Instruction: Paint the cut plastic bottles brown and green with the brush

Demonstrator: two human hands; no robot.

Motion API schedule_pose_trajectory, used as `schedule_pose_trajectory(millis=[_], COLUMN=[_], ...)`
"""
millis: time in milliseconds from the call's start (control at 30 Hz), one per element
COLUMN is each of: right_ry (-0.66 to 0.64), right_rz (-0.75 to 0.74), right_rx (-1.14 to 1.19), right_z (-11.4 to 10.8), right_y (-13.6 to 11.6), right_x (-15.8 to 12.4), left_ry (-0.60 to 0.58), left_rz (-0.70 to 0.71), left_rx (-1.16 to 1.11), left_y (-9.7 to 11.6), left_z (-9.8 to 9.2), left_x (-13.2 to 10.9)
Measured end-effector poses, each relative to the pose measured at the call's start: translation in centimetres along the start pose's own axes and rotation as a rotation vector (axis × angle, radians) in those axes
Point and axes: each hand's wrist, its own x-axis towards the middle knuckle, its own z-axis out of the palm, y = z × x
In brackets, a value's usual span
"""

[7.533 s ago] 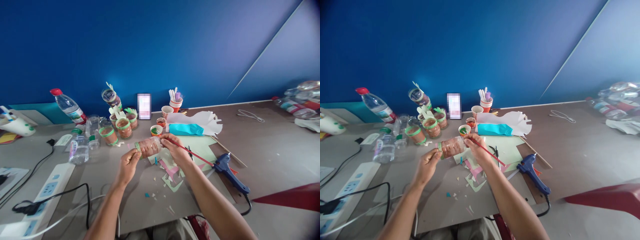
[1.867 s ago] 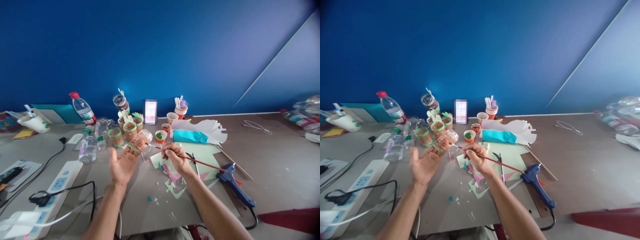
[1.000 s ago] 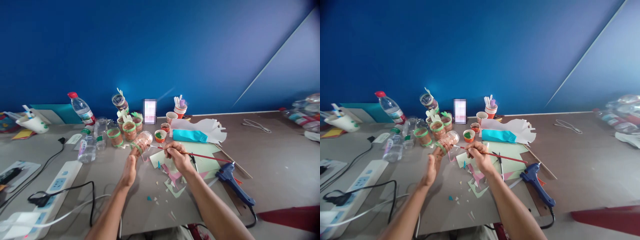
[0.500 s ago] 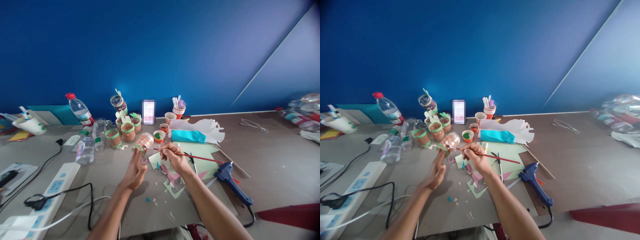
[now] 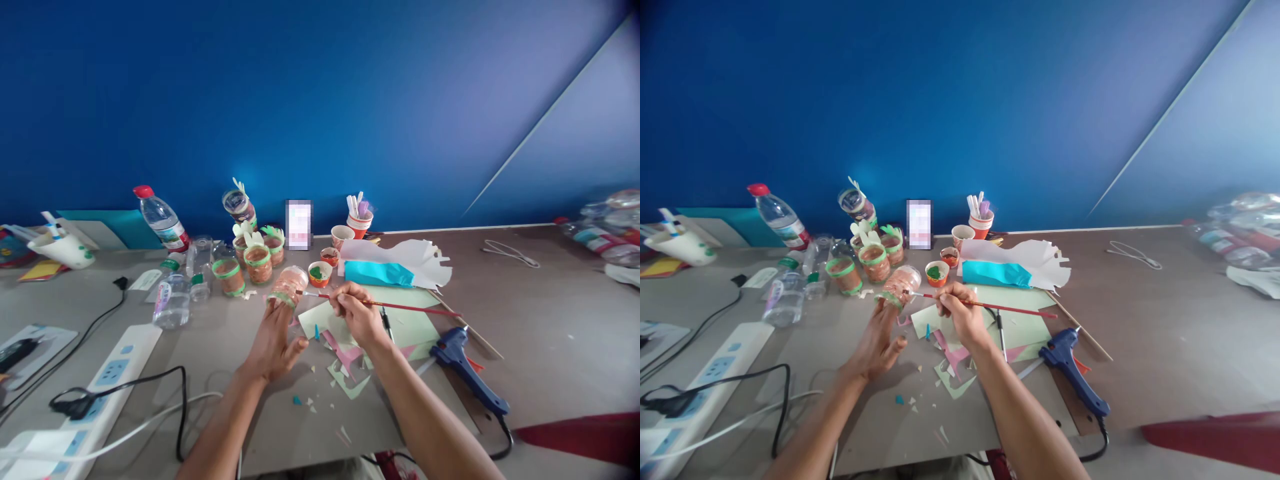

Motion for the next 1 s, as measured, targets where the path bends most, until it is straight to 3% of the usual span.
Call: schedule_pose_trajectory(millis=[433, 633, 833, 1000], right_ry=[0.029, 0.099, 0.005, 0.037], right_rz=[0.053, 0.068, 0.039, 0.038], right_rx=[0.001, -0.001, -0.014, -0.021], right_z=[0.4, 0.2, 0.4, 0.4], right_y=[-1.0, -1.1, -0.4, -0.2], right_x=[0.1, 0.3, 0.0, -0.1], left_ry=[-0.074, -0.027, 0.010, 0.077], left_rz=[0.034, 0.010, -0.071, -0.119], left_rx=[0.053, 0.024, -0.169, -0.246], left_y=[0.0, 0.2, 0.6, 0.4], left_z=[0.1, 0.0, -0.4, -0.3], left_x=[0.0, 0.1, 0.0, -0.2])
